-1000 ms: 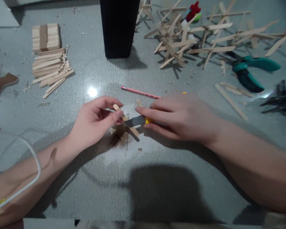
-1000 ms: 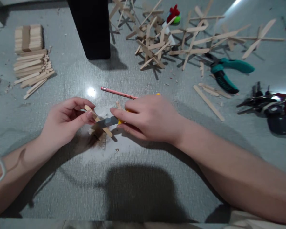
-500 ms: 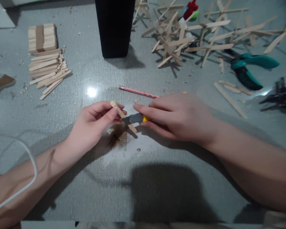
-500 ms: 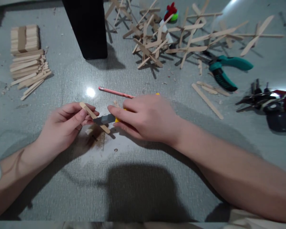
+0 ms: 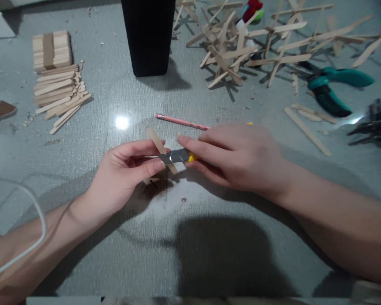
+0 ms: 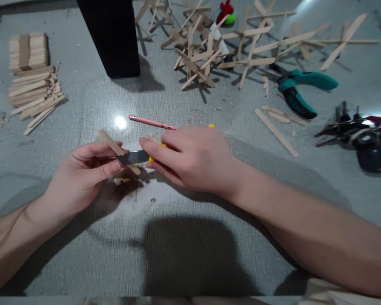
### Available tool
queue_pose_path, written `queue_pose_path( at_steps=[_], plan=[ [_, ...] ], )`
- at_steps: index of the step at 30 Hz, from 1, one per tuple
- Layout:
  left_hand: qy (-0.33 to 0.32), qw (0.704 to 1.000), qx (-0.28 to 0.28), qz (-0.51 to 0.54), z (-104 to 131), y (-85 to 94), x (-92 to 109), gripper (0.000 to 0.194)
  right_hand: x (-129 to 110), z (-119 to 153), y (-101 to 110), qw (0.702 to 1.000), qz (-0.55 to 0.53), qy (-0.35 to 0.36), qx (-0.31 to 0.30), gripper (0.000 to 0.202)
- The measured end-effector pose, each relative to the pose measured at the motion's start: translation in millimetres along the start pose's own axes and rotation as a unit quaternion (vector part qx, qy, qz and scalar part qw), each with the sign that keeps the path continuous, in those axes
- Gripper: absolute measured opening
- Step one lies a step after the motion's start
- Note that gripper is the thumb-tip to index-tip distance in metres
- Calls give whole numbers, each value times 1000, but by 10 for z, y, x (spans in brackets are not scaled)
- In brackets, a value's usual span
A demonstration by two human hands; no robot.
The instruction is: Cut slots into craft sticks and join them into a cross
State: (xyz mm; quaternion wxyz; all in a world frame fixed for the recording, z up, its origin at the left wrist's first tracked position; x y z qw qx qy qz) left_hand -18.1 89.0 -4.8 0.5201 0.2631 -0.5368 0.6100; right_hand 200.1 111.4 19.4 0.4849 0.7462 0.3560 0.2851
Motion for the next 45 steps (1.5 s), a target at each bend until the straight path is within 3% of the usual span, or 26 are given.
queue_pose_path(
  at_steps=[6,14,29,33,45],
  plan=[
    [-30,999,11,-41,37,-1,25,22,-21,13,2,1000,-6,8,-11,37],
    [-42,997,22,-66,70,-27,56,24,-34,-14,15,1000,-16,15,19,37],
    [-58,990,107,-76,127,4,21,18,-67,5,-6,1000,-29,-3,9,38],
    [-71,989,109,-74,135,0,26,20,-90,-3,4,999,-34,5,39,39],
    [-91,987,96,-87,165,1,25,12,-130,-13,4,999,-20,-12,37,36]
  ],
)
Point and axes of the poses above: each hand's wrist, its own z-axis away from the middle knuckle, its own y-axis out of the back of the hand, x = y × z, the point moved 4 cm from there along -z, towards the middle knuckle, and after that the axes turned 6 degrees about z, right-handed, at the moved point
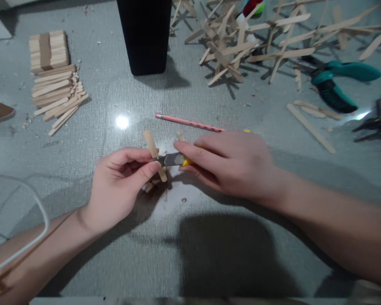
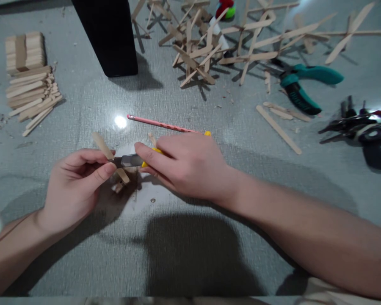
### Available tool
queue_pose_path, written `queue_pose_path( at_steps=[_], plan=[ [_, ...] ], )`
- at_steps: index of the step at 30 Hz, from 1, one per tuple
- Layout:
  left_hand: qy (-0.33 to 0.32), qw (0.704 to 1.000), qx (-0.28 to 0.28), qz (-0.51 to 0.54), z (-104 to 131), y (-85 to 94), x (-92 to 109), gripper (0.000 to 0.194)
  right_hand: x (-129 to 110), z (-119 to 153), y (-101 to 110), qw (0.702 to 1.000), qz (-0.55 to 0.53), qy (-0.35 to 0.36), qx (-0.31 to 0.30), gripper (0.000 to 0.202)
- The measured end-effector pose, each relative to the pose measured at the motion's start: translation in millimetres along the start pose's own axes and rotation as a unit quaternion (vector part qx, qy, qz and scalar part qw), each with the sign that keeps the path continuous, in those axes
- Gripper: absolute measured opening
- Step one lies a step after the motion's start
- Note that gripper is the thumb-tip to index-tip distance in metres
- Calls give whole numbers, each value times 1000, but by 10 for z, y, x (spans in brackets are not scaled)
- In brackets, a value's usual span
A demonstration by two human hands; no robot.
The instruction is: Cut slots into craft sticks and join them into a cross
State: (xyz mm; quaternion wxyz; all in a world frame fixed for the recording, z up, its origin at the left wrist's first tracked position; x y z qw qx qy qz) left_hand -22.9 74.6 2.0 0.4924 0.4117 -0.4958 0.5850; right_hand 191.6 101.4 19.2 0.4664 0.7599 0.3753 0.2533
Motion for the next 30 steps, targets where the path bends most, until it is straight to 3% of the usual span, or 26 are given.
queue_pose_path(
  at_steps=[8,25,30],
  plan=[
    [1,999,-36,23,-18,7,-18,25,47,23,-40,1000,19,3,-15,36],
    [-49,998,-32,-16,-36,35,-15,18,31,28,-27,1000,3,-4,-21,37],
    [-46,998,-20,-32,-63,30,-5,12,70,20,-36,996,20,-87,-14,38]
  ],
)
Point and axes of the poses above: each hand's wrist, its own z-axis away from the middle knuckle, its own y-axis out of the back of the hand, x = y × z, the point moved 4 cm from there along -z, towards the middle knuckle, and after that the axes turned 6 degrees about z, right-handed, at the moved point
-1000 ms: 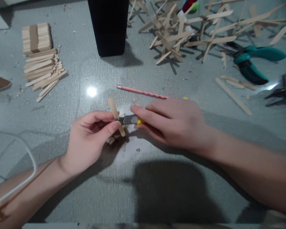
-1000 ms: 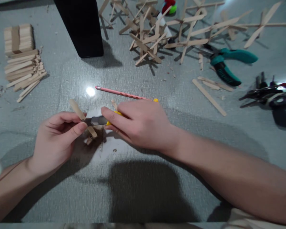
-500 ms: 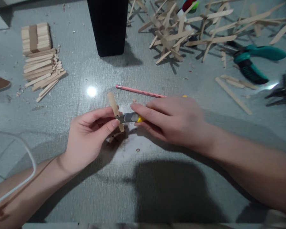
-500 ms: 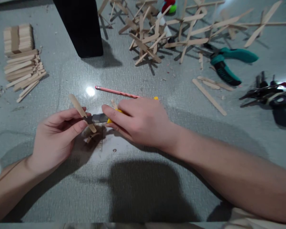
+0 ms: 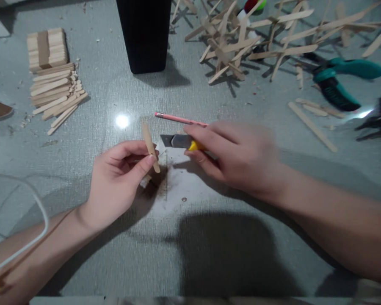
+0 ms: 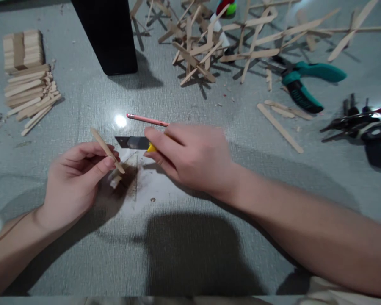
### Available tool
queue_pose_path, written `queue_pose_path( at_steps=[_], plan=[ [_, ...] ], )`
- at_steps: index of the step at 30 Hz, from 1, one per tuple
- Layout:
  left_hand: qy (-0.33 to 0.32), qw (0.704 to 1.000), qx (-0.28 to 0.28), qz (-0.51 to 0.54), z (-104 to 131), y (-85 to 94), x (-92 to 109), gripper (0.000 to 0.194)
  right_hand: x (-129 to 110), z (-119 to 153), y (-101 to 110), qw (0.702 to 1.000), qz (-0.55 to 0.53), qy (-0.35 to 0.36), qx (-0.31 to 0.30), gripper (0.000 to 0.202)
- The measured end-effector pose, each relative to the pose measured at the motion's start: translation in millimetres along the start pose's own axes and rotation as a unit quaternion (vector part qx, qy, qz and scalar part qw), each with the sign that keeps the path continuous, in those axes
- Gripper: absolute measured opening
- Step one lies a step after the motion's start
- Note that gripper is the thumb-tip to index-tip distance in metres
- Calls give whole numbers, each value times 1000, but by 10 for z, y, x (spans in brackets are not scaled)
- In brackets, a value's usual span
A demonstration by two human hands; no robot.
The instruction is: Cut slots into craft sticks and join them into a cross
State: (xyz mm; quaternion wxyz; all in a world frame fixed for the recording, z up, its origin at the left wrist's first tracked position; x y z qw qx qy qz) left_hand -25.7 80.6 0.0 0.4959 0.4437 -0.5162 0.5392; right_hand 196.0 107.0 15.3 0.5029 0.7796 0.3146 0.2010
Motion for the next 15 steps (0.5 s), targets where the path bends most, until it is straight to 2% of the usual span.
queue_pose_path(
  at_steps=[3,7,10,13,15],
  plan=[
    [-5,1000,6,-15,-8,16,13,9,24,-2,-7,999,4,-38,3,41],
    [-23,998,11,-60,-27,37,60,2,72,-19,-15,996,-2,-80,-37,44],
    [-18,995,6,-102,-53,31,94,15,119,-36,-14,989,-5,-119,-86,48],
    [-5,995,12,-103,-76,30,89,4,136,-49,3,987,-18,-126,-99,48],
    [7,996,13,-90,-88,29,57,18,138,-56,24,989,-40,-120,-80,46]
  ],
)
Point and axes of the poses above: each hand's wrist, its own z-axis away from the middle knuckle, its own y-axis out of the back of the hand, x = y × z, the point moved 4 cm from there along -z, towards the middle knuckle, and after that the axes turned 6 degrees about z, right-handed, at the moved point
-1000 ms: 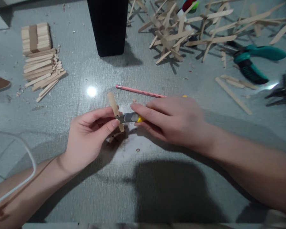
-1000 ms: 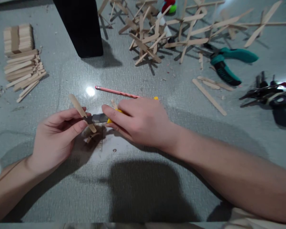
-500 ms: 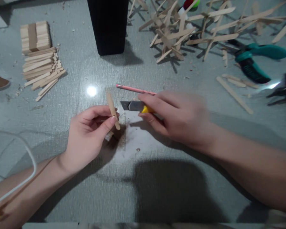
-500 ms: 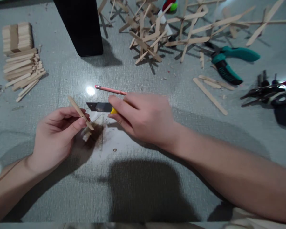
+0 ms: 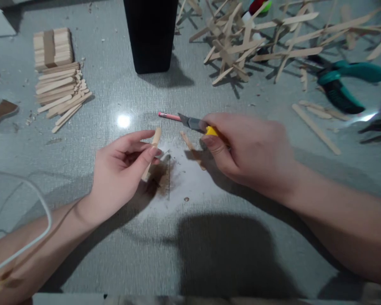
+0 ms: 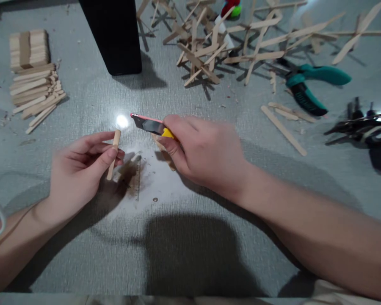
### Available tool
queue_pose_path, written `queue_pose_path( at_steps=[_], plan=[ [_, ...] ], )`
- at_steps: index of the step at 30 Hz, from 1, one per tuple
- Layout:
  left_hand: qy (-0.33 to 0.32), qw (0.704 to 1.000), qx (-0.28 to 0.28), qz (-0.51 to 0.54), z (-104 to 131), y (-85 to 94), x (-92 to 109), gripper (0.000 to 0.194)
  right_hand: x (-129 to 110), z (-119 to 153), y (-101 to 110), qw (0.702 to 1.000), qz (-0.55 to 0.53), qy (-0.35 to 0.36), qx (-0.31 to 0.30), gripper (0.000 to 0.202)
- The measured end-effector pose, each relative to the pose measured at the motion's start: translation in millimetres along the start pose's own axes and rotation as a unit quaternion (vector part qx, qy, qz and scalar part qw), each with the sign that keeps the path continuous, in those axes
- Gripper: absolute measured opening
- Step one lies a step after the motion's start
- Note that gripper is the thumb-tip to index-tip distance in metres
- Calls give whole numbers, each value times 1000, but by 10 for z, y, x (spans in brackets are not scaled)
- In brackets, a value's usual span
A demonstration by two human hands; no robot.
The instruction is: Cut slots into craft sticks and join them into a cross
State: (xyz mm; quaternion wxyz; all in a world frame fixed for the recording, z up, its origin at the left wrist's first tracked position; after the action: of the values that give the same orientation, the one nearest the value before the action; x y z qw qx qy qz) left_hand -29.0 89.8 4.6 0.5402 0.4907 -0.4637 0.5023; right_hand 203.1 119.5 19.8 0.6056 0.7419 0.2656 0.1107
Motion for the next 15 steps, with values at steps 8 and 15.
queue_pose_path(
  at_steps=[8,15],
  plan=[
    [-37,997,-16,62,-21,-27,-60,14,49,-15,50,995,-92,-28,-15,33],
    [-44,994,-55,78,15,-48,-38,26,-32,-8,90,997,-68,19,12,29]
  ],
)
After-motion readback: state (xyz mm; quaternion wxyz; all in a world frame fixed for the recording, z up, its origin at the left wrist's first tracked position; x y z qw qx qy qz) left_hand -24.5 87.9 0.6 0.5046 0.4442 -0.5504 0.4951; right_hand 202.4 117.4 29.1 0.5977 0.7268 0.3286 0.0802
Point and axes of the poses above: each hand's wrist, its own z-axis away from the middle knuckle, its own y-axis out of the back of the hand, x = y × z, the point moved 4 cm from there along -z, towards the middle knuckle, and after that the axes turned 6 degrees about z, right-handed, at the moved point
